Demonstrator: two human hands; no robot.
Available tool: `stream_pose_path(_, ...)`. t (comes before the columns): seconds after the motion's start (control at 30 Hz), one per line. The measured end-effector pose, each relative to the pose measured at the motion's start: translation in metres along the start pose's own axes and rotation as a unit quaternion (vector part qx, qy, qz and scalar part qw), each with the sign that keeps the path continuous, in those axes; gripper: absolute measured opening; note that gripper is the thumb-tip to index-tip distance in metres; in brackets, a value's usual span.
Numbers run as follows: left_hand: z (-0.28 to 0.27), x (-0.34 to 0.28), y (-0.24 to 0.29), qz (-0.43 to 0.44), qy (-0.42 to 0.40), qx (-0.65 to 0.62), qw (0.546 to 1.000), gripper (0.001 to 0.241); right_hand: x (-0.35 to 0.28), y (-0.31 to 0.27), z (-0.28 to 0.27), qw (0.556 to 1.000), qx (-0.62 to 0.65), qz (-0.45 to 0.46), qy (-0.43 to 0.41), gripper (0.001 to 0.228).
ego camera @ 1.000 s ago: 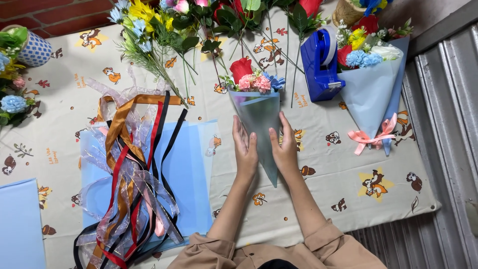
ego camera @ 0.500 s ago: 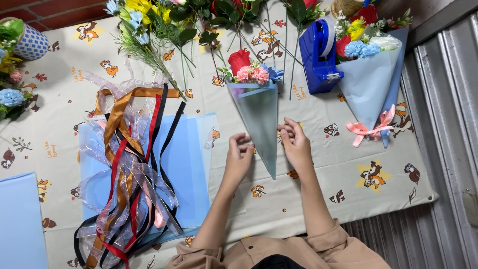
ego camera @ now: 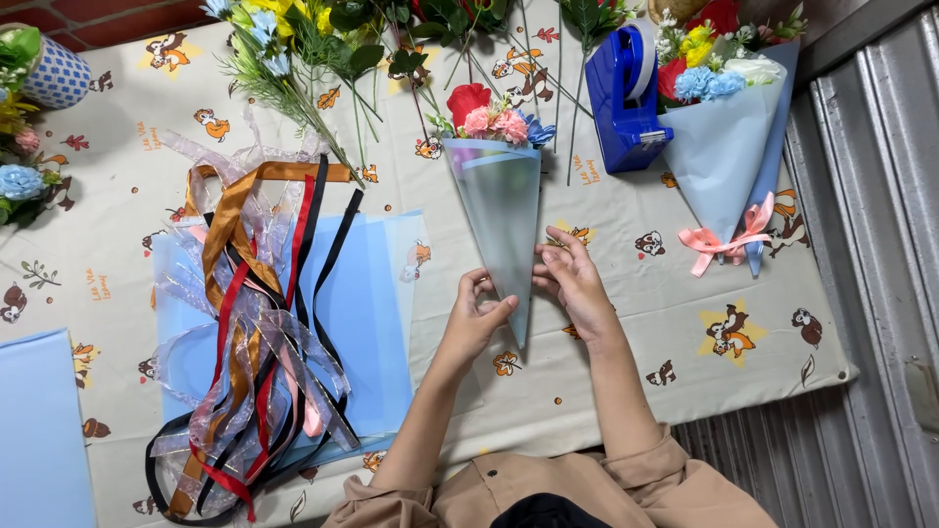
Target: The person wraps a small bouquet of artificial flowers in light blue translucent paper, folds the paper into a cone, and secures it with tape. They then select a pink ribbon and begin tying it around the base of the bouquet.
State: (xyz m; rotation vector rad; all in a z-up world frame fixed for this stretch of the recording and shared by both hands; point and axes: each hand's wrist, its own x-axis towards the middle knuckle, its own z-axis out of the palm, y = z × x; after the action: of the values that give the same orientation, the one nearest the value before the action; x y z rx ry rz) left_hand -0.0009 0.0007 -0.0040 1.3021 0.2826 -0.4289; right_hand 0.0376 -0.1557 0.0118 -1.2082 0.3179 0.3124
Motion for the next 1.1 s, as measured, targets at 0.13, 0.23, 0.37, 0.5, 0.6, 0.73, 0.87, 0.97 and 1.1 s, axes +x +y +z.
stream_pose_path(0.13, 0.000, -0.007, 0.005, -0.003, -0.021, -0.011, 1.000, 0.067, 0.002, 0.004, 0.000, 1.000, -0.024, 0.004, -0.004, 0.046)
stream_pose_path(0.23, 0.004, -0.012, 0.005, -0.037, -0.049, 0.007, 0.998, 0.069, 0.005, 0.009, -0.005, 0.999, -0.037, 0.000, -0.005, 0.047)
stream_pose_path(0.37, 0.009, -0.022, 0.018, -0.068, -0.083, -0.009, 0.994, 0.047, 0.005, 0.007, -0.003, 0.999, -0.052, -0.005, 0.002, 0.047)
stream_pose_path(0.5, 0.007, -0.025, 0.024, -0.074, -0.078, -0.044, 0.993, 0.042, 0.009, 0.017, -0.007, 0.998, -0.054, -0.011, -0.008, 0.046)
stream_pose_path(0.6, 0.007, -0.024, 0.021, -0.079, -0.075, -0.061, 0.992, 0.038, 0.012, 0.023, -0.010, 0.997, -0.067, -0.011, -0.024, 0.047)
stream_pose_path(0.73, 0.008, -0.022, 0.012, -0.082, -0.053, -0.085, 0.992, 0.034, 0.012, 0.025, -0.009, 0.996, -0.081, -0.008, -0.042, 0.046)
stream_pose_path(0.87, 0.009, -0.019, 0.005, -0.079, -0.042, -0.102, 0.991, 0.033, 0.014, 0.027, -0.012, 0.995, -0.084, -0.018, -0.046, 0.049)
stream_pose_path(0.97, 0.008, -0.016, -0.002, -0.069, -0.035, -0.104, 0.992, 0.034, 0.001, 0.010, 0.002, 0.994, -0.094, -0.031, -0.053, 0.056)
stream_pose_path(1.1, 0.005, -0.010, -0.015, -0.071, -0.027, -0.105, 0.992, 0.036, -0.010, 0.001, 0.016, 0.989, -0.125, -0.042, -0.059, 0.075)
